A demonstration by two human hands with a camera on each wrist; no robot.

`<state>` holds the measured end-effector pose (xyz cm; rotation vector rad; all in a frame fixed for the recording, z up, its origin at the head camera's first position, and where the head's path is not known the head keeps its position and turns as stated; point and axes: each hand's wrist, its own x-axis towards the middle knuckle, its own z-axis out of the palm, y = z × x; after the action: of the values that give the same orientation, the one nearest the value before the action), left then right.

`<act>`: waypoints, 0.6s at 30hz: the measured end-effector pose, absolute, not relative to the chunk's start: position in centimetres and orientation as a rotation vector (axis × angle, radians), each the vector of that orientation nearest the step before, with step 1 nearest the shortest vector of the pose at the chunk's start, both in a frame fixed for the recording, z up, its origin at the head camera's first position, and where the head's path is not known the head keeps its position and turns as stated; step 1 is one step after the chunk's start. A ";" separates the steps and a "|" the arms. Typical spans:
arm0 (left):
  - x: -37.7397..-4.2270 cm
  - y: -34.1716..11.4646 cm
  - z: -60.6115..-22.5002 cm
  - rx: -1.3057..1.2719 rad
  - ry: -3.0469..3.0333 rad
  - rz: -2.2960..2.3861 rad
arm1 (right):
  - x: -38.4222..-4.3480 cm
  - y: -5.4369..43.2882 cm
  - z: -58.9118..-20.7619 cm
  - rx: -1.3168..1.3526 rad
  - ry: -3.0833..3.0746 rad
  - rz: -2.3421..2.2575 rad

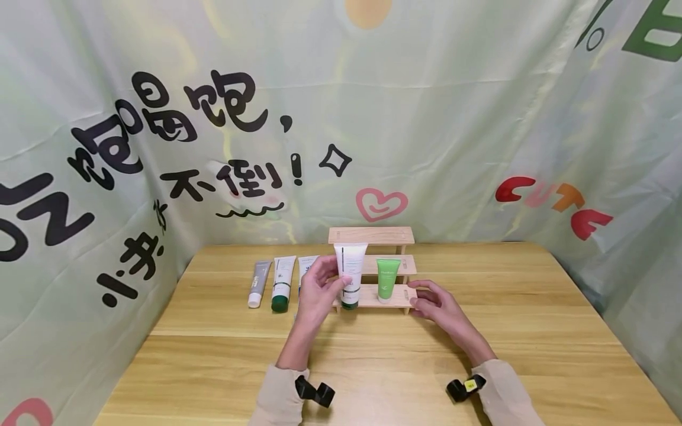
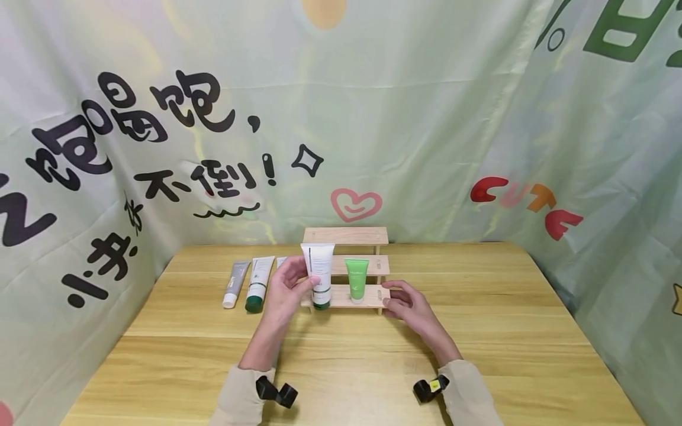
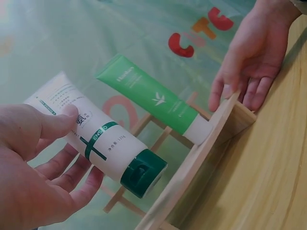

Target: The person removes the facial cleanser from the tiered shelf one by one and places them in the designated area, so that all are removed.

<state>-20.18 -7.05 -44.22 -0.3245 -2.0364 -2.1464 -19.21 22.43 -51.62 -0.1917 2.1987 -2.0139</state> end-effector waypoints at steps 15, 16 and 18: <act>-19.4 -8.6 -42.8 -0.272 -2.049 -2.100 | -19.1 22.4 -51.5 -0.208 2.187 -2.025; -19.3 -8.7 -42.8 -0.275 -2.045 -2.105 | -19.1 22.4 -51.5 -0.207 2.187 -2.025; -19.3 -8.9 -42.7 -0.272 -2.050 -2.099 | -19.0 22.4 -51.5 -0.205 2.187 -2.022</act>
<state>-19.26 -8.95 -42.70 -0.2723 -2.0500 -2.0992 -19.04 22.39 -51.48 -0.2050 2.1868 -2.0222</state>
